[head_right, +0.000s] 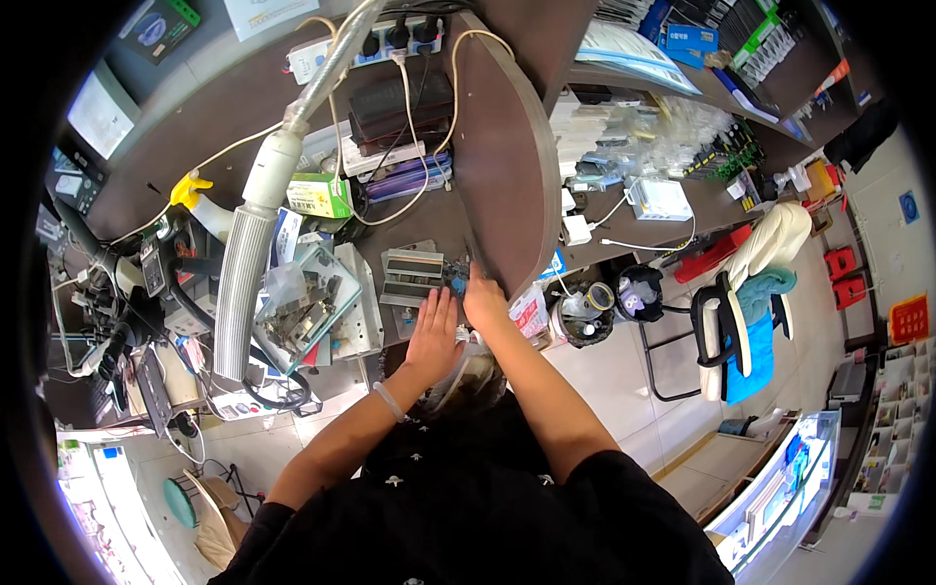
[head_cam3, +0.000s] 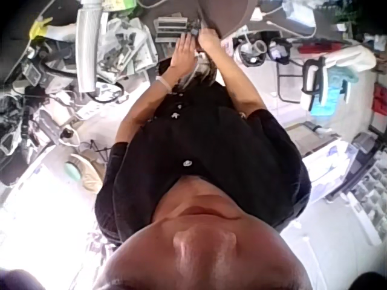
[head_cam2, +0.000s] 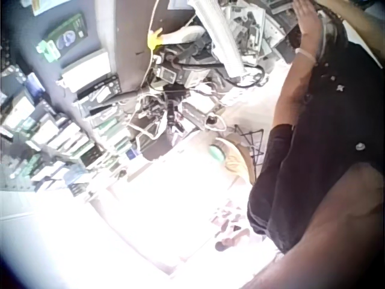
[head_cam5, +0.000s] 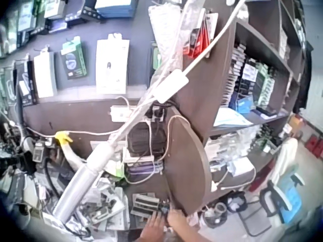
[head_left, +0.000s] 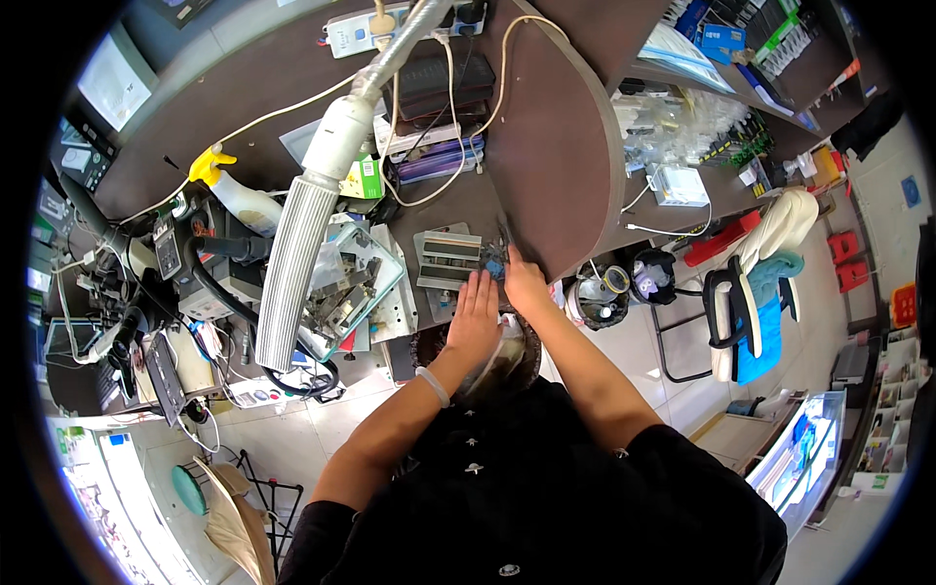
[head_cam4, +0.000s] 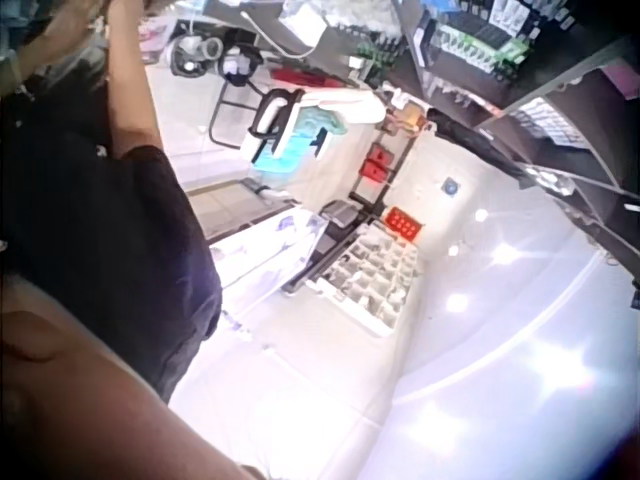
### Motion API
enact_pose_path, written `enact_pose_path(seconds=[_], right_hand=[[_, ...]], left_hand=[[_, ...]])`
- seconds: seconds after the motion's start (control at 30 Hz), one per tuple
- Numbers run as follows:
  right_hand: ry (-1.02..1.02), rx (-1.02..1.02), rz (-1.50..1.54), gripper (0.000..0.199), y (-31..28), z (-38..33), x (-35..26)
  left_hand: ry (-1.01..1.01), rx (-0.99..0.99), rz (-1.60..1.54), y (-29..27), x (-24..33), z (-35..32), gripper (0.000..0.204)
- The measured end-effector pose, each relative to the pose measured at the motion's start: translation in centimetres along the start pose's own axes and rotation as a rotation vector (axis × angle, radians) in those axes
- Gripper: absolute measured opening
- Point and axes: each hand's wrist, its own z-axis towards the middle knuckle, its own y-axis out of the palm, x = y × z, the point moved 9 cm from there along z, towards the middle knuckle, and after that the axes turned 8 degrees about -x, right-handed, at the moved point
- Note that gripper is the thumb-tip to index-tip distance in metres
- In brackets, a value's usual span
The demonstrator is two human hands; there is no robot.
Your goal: The person clears small components and debris from a circuit board using a small brush and then pours the collected waste into a trash bin.
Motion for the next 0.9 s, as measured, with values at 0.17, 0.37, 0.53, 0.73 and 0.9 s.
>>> enact_pose_path(seconds=[0.17,0.37,0.53,0.73,0.9], right_hand=[[0.099,-0.148,0.007,0.047,2.3,-0.8,0.0],[-0.027,-0.183,-0.003,0.052,2.4,-5.2,1.2],[-0.081,-0.145,0.094,0.052,3.1,-0.8,0.9],[0.117,-0.075,0.105,0.053,3.9,3.2,2.6],[0.034,-0.257,0.062,0.053,3.6,-2.5,1.6]], left_hand=[[-0.033,-0.058,0.077,0.9,-0.5,-0.4,0.071],[0.019,-0.010,0.101,1.2,-0.8,-0.6,0.069],[0.036,0.007,0.048,0.5,-0.4,-0.2,0.067],[0.046,-0.011,0.078,0.4,0.3,0.5,0.066],[-0.023,-0.001,0.045,0.1,-0.6,-0.6,0.066]])
